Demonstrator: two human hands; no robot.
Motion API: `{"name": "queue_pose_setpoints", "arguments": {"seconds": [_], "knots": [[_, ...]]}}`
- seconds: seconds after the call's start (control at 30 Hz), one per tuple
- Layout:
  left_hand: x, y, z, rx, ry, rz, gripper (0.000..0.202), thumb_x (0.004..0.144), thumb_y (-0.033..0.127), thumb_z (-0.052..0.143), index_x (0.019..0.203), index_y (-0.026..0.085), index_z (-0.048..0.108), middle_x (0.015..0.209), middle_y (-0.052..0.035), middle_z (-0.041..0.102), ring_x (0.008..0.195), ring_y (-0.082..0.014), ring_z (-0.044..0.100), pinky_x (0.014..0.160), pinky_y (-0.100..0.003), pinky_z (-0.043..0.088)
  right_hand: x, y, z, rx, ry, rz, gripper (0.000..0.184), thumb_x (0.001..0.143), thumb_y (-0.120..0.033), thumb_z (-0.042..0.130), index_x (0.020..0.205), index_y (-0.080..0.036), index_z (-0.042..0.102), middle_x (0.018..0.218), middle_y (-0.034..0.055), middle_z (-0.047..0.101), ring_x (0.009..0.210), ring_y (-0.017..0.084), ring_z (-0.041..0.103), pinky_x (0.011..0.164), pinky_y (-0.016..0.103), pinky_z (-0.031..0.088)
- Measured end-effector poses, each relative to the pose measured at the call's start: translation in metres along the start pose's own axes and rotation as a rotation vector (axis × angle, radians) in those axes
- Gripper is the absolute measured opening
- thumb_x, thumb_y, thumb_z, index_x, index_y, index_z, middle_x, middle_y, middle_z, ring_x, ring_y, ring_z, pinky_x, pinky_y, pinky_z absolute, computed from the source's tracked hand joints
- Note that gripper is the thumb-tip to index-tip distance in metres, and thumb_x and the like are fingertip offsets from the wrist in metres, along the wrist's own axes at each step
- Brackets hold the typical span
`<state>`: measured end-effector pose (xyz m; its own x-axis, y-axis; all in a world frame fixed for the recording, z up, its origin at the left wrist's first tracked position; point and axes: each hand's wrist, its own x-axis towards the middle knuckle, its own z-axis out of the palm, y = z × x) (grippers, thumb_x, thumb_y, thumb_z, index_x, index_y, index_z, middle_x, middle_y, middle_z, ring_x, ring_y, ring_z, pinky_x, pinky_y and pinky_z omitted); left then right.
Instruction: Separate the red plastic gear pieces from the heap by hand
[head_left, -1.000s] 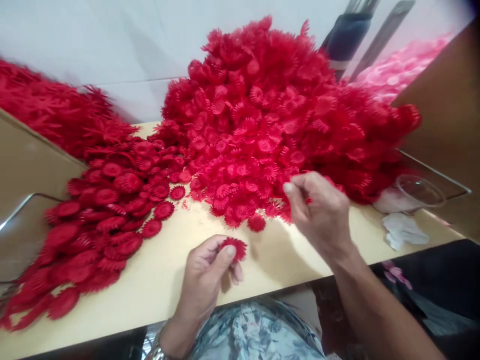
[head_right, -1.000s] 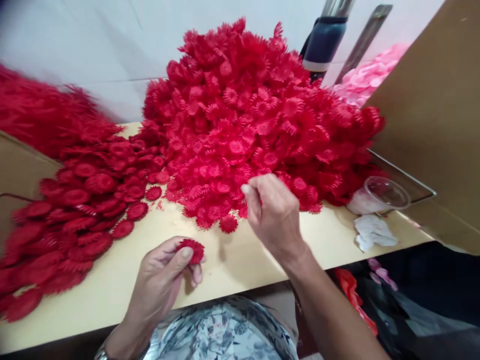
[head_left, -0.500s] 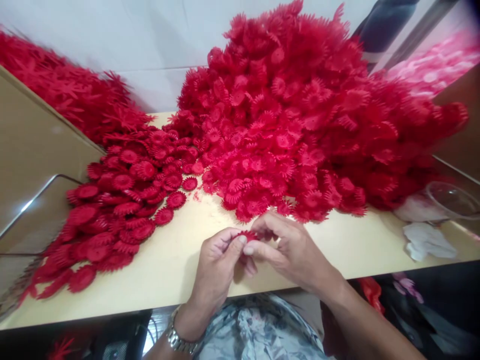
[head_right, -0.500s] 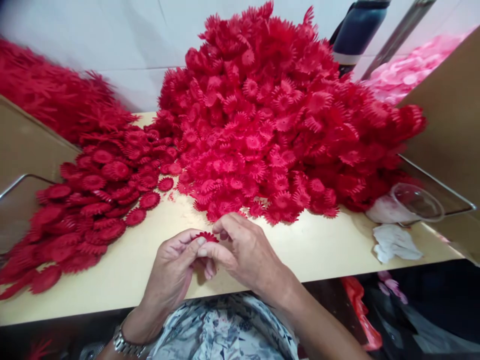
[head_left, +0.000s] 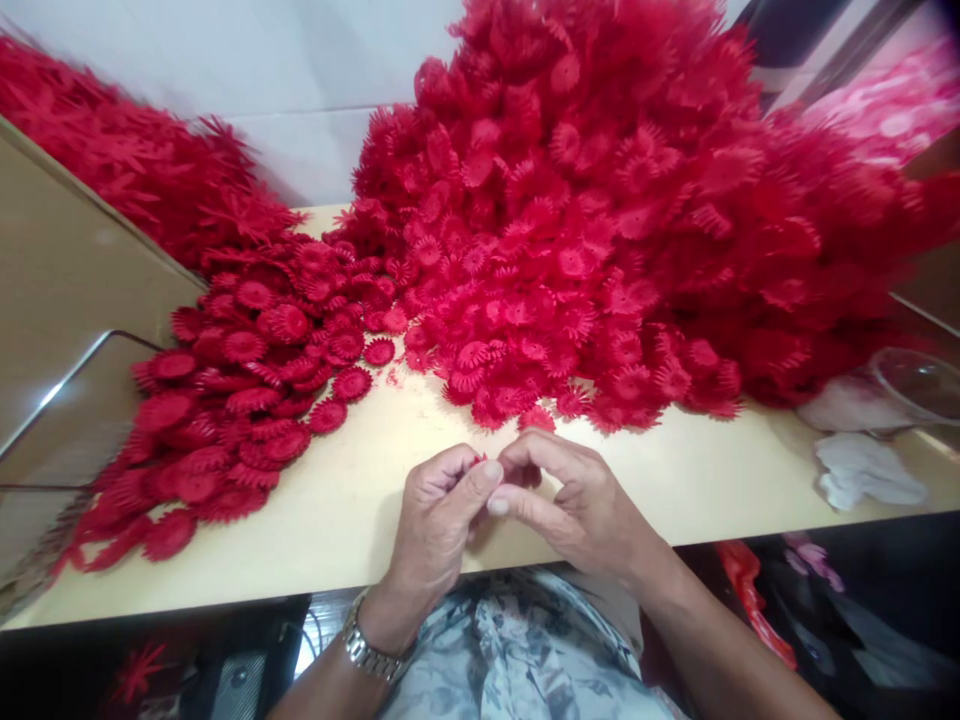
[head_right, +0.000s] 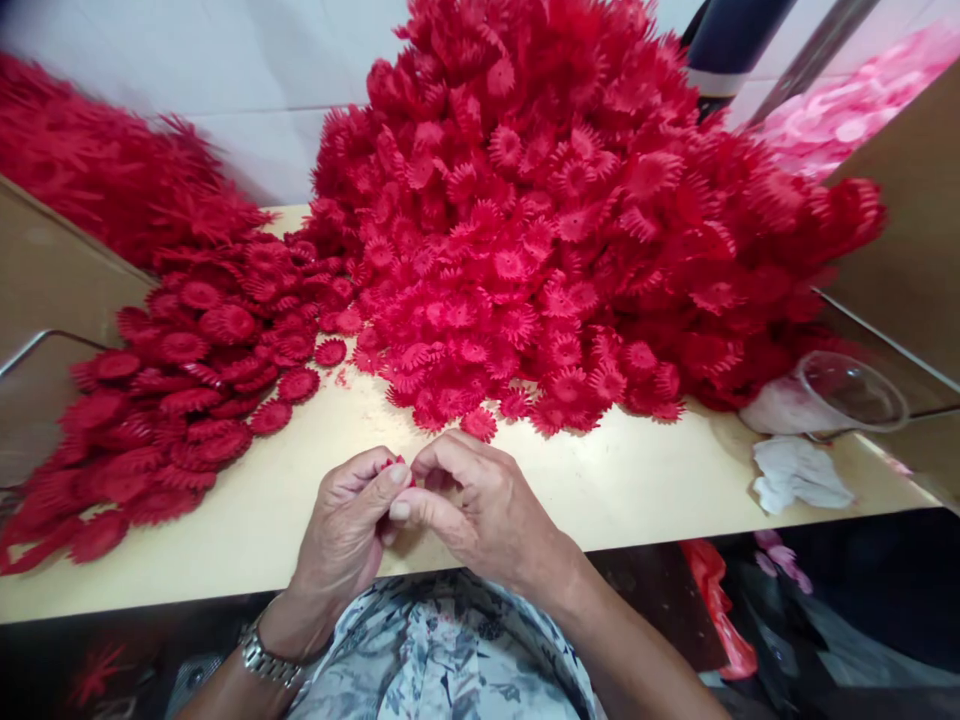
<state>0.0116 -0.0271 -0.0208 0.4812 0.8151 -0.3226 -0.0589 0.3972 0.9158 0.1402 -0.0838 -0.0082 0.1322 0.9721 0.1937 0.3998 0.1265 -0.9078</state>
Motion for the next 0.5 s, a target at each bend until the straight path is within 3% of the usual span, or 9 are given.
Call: {"name": "queue_pose_setpoints", "arguments": {"seconds": [0.1, 0.23, 0.5], "knots": [[-0.002, -0.001, -0.003, -0.006, -0.043, 0.003, 0.038, 0.072, 0.046, 0.063, 0.053, 0.016, 0.050, 0.045, 0.0045, 0.043, 0.040, -0.0056, 0.035, 0.036, -0.017, 0.025, 0.002, 0.000, -0.001, 0.056, -0.048, 0.018, 0.011, 0.082, -0.021, 0.057, 0.072, -0.017, 0.055, 0.065, -0.0022, 0.055, 0.060, 0.008, 0.051, 0.056, 0.020, 0.041], [-0.005, -0.001, -0.009, 0.005, -0.118, -0.015, 0.027, 0.075, 0.042, 0.062, 0.069, 0.016, 0.060, 0.054, 0.0021, 0.054, 0.044, -0.0068, 0.044, 0.040, -0.017, 0.031, 0.002, 0.001, 0.000, -0.050, 0.065, -0.020, 0.012, 0.084, -0.016, 0.052, 0.073, -0.016, 0.057, 0.063, -0.0009, 0.055, 0.058, 0.009, 0.050, 0.054, 0.021, 0.039], [-0.006, 0.001, -0.002, -0.133, 0.026, 0.023, 0.019, 0.067, 0.030, 0.070, 0.058, 0.015, 0.064, 0.047, 0.0018, 0.054, 0.040, -0.0073, 0.044, 0.037, -0.018, 0.033, -0.002, -0.007, 0.013, -0.210, 0.228, -0.168, 0.015, 0.084, -0.013, 0.046, 0.071, -0.017, 0.052, 0.062, 0.0013, 0.052, 0.059, 0.013, 0.048, 0.056, 0.026, 0.039]]}}
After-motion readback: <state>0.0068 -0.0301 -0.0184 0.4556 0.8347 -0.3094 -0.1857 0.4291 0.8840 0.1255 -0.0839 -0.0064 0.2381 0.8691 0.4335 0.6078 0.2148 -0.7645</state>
